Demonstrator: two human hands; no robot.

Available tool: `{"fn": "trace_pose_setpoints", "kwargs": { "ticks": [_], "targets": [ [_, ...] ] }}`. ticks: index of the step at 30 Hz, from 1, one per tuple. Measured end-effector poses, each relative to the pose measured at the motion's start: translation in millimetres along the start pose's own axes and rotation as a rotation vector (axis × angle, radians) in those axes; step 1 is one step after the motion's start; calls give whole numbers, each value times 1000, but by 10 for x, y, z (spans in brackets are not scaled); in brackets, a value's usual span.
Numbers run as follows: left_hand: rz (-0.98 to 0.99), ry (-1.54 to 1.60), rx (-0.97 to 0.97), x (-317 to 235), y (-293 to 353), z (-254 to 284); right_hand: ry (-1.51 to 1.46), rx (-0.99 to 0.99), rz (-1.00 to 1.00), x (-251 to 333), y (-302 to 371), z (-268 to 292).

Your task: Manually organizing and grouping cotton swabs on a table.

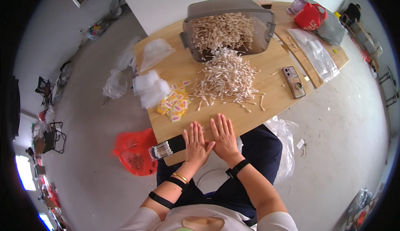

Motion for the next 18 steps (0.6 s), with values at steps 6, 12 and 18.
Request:
{"fn": "trace_pose_setpoints", "kwargs": {
  "ticks": [6,12,18],
  "targets": [
    [-72,119,3,-54,-42,62,63,48,14,8,-4,-15],
    [-143,39,30,-54,-33,64,44,92,-12,12,-7,-22],
    [-148,40,3,-55,-27,39,64,78,0,10,-9,-3]
  ]
}}
Point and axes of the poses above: each hand's wrist, its own y-axis away from the middle knuckle, its own z-axis out of the back of the hand, x = y × z, the point moved 5 cm from there along -y, towards the middle knuckle, and after that the axes turned 9 degrees about -x, right-handed, at the moved point
